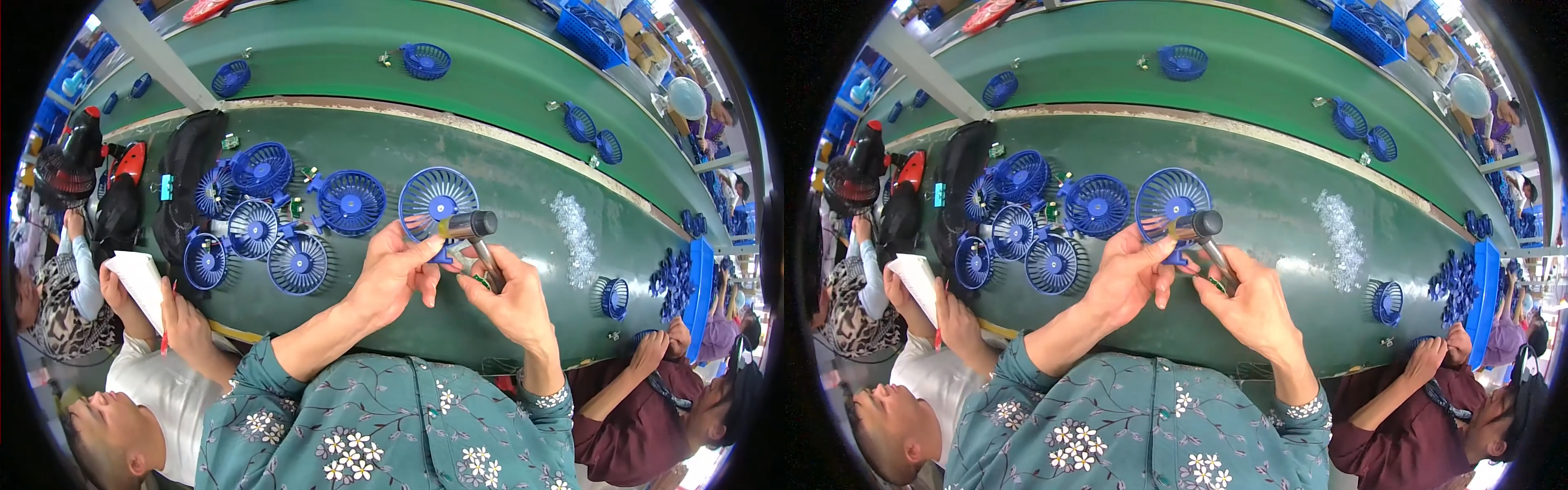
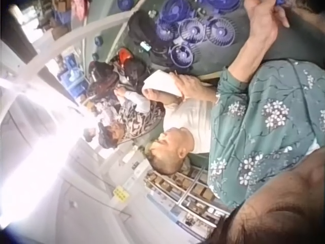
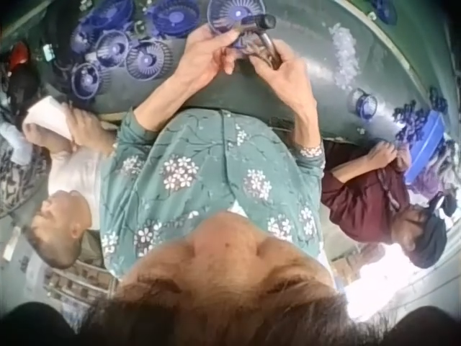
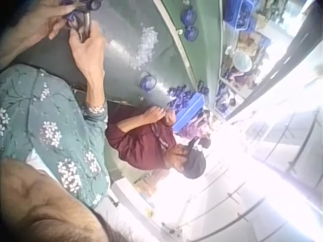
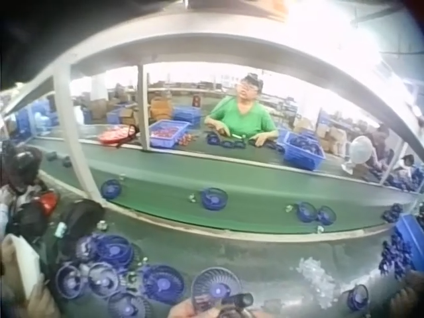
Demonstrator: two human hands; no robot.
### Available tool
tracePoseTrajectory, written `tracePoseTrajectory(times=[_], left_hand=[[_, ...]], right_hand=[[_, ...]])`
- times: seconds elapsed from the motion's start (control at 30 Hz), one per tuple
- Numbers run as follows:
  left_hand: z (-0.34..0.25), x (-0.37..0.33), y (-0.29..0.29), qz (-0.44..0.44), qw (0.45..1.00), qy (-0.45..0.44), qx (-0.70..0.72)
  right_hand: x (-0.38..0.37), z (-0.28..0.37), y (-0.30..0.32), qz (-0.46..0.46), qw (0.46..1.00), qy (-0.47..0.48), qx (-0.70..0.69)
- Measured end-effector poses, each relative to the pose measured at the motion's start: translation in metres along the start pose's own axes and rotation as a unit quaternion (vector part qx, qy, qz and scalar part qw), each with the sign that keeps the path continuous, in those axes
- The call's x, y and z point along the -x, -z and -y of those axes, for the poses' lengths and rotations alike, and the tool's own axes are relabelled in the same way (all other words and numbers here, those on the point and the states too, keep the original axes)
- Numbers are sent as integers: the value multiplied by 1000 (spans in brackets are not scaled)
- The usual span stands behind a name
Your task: The person assembles mini fan casings by attaching small circuit boards to the plastic frames, tapping parts into place with a small mallet, and placing the assembled units onto the conveyor belt.
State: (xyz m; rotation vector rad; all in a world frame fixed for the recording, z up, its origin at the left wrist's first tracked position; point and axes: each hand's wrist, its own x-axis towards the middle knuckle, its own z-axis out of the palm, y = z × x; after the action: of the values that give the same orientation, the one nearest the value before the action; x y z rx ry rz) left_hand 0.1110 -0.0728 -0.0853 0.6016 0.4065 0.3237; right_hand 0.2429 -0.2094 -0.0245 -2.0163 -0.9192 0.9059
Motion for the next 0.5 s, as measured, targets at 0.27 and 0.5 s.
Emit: tracePoseTrajectory(times=[0.27,0.5], left_hand=[[3,6,10,6,1000,28,-2],[8,10,1,-45,995,48,72]], right_hand=[[-1,-3,0,-30,990,104,92],[3,-18,4,-83,993,74,30]])
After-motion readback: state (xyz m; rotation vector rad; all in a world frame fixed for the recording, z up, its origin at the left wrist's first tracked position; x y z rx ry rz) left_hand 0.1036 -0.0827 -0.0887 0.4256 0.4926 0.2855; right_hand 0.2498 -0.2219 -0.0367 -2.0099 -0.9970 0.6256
